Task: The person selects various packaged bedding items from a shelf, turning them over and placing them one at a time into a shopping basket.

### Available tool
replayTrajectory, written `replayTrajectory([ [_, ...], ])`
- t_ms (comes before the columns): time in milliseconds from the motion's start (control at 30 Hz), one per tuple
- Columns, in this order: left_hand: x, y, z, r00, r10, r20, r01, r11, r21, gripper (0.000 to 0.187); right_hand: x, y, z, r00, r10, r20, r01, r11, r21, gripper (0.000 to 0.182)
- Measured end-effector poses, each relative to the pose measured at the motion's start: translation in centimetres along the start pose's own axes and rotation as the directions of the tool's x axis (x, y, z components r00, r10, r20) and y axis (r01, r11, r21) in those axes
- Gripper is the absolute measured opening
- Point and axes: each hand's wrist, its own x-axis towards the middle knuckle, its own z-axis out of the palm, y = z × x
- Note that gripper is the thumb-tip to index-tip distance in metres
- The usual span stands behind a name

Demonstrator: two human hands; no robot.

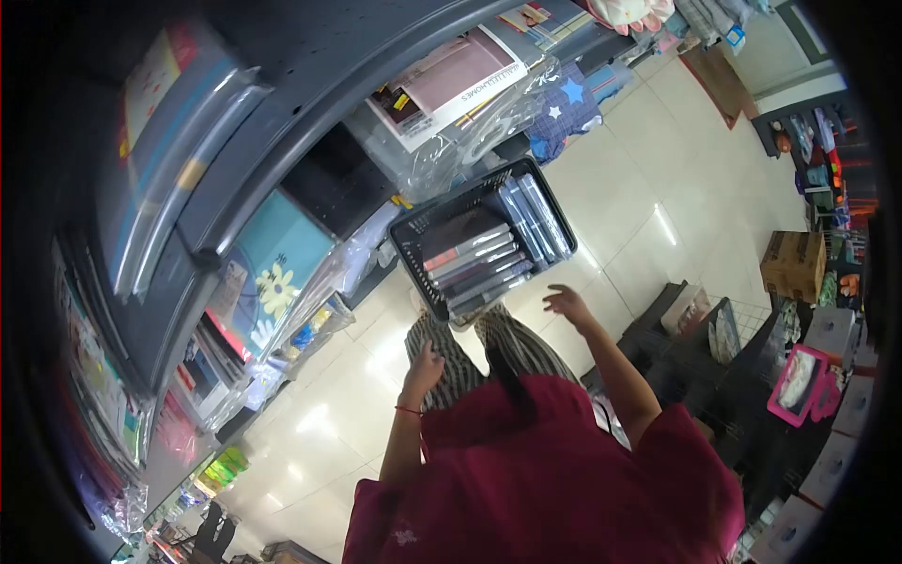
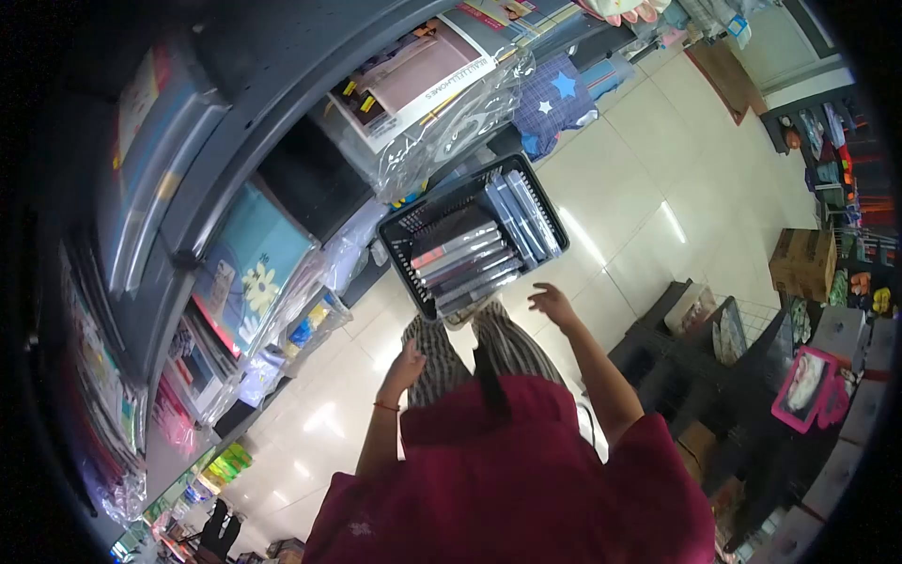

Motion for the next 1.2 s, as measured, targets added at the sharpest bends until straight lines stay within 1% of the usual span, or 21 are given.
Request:
replayTrajectory([
  [67, 2.7, 1.1, 1.7, 0.998, -0.011, -0.062, 0.009, 0.999, -0.033, 0.07, 4.6, 4.4, -0.5, 0.995, 0.072, 0.071, -0.074, 0.997, 0.026, 0.064],
  [167, 7.7, 2.2, 3.6, 0.981, -0.187, -0.047, 0.178, 0.974, -0.143, 0.07, 9.3, 5.8, 2.2, 0.979, 0.205, -0.004, -0.203, 0.967, -0.152, 0.074],
  [200, 10.3, -0.1, 5.5, 0.981, -0.082, -0.177, 0.073, 0.996, -0.059, 0.065, 11.1, 7.4, 2.5, 0.978, 0.204, -0.038, -0.208, 0.956, -0.206, 0.082],
  [233, 12.5, -1.5, 7.1, 0.975, -0.072, -0.211, 0.062, 0.997, -0.056, 0.059, 11.8, 7.7, 2.9, 0.968, 0.246, -0.044, -0.25, 0.957, -0.149, 0.081],
  [300, 16.3, -3.0, 9.5, 0.976, -0.141, -0.168, 0.104, 0.972, -0.209, 0.048, 13.4, 7.1, 3.3, 0.946, 0.321, -0.05, -0.323, 0.946, -0.039, 0.08],
  [333, 17.3, -3.1, 10.1, 0.972, -0.178, -0.155, 0.133, 0.956, -0.261, 0.045, 13.8, 7.1, 3.6, 0.956, 0.29, -0.047, -0.292, 0.956, -0.026, 0.077],
  [433, 14.8, 0.4, 8.6, 0.956, -0.135, -0.262, 0.111, 0.988, -0.103, 0.043, 14.9, 8.2, 3.9, 0.975, 0.156, -0.161, -0.187, 0.962, -0.197, 0.065],
  [467, 13.8, 0.7, 8.8, 0.923, -0.052, -0.381, 0.062, 0.998, 0.014, 0.046, 14.7, 8.3, 3.8, 0.983, 0.099, -0.157, -0.135, 0.963, -0.234, 0.053],
  [533, 11.5, 1.4, 8.0, 0.911, 0.036, -0.411, -0.028, 0.999, 0.026, 0.049, 12.0, 7.1, 4.1, 0.974, -0.089, -0.208, 0.052, 0.982, -0.179, 0.041],
  [567, 9.1, 3.5, 6.8, 0.904, 0.007, -0.428, 0.019, 0.998, 0.057, 0.047, 11.8, 9.0, 3.1, 0.981, -0.028, -0.191, 0.051, 0.992, 0.116, 0.036],
  [600, 6.6, 5.4, 5.6, 0.887, 0.048, -0.459, -0.003, 0.995, 0.098, 0.046, 8.7, 5.7, 3.4, 0.973, -0.127, -0.193, 0.134, 0.991, 0.025, 0.033],
  [667, 2.0, 7.7, 4.3, 0.759, 0.246, -0.603, -0.17, 0.969, 0.181, 0.038, 3.2, -1.1, 3.6, 0.963, -0.187, -0.192, 0.218, 0.963, 0.159, 0.03],
  [767, -6.9, 15.3, -0.4, 0.676, 0.255, -0.691, -0.231, 0.964, 0.13, 0.031, -4.8, -11.1, 3.7, 0.889, -0.369, -0.272, 0.396, 0.917, 0.051, 0.021],
  [867, -13.8, 22.0, -4.9, 0.517, 0.318, -0.795, -0.458, 0.887, 0.057, 0.023, -12.2, -20.1, 2.9, 0.758, -0.528, -0.383, 0.571, 0.821, -0.003, 0.012],
  [900, -15.8, 23.8, -6.2, 0.408, 0.397, -0.822, -0.554, 0.823, 0.122, 0.02, -14.9, -23.0, 2.7, 0.703, -0.602, -0.378, 0.641, 0.767, -0.031, 0.01],
  [967, -19.6, 26.9, -8.7, 0.167, 0.514, -0.841, -0.707, 0.657, 0.262, 0.015, -20.0, -28.0, 3.9, 0.497, -0.655, -0.57, 0.778, 0.626, -0.042, 0.005],
  [1000, -21.7, 27.8, -10.0, 0.067, 0.583, -0.809, -0.733, 0.579, 0.357, 0.015, -22.9, -29.4, 3.5, 0.447, -0.719, -0.532, 0.807, 0.581, -0.108, 0.006],
  [1033, -23.2, 28.4, -10.7, -0.084, 0.606, -0.791, -0.768, 0.466, 0.439, 0.017, -23.7, -29.7, 4.5, 0.18, -0.619, -0.764, 0.829, 0.513, -0.221, 0.016],
  [1067, -24.4, 28.9, -11.4, -0.236, 0.609, -0.757, -0.778, 0.349, 0.523, 0.018, -25.1, -29.6, 3.7, 0.025, -0.753, -0.658, 0.721, 0.469, -0.51, 0.022],
  [1133, -25.2, 27.6, -12.9, -0.495, 0.616, -0.613, -0.739, 0.073, 0.67, 0.02, -26.7, -31.1, 4.7, -0.132, -0.834, -0.535, 0.681, 0.316, -0.66, 0.033],
  [1200, -25.8, 27.1, -14.1, -0.544, 0.461, -0.701, -0.775, 0.046, 0.631, 0.02, -26.6, -33.8, 8.7, -0.163, -0.777, -0.608, 0.885, 0.157, -0.438, 0.041],
])
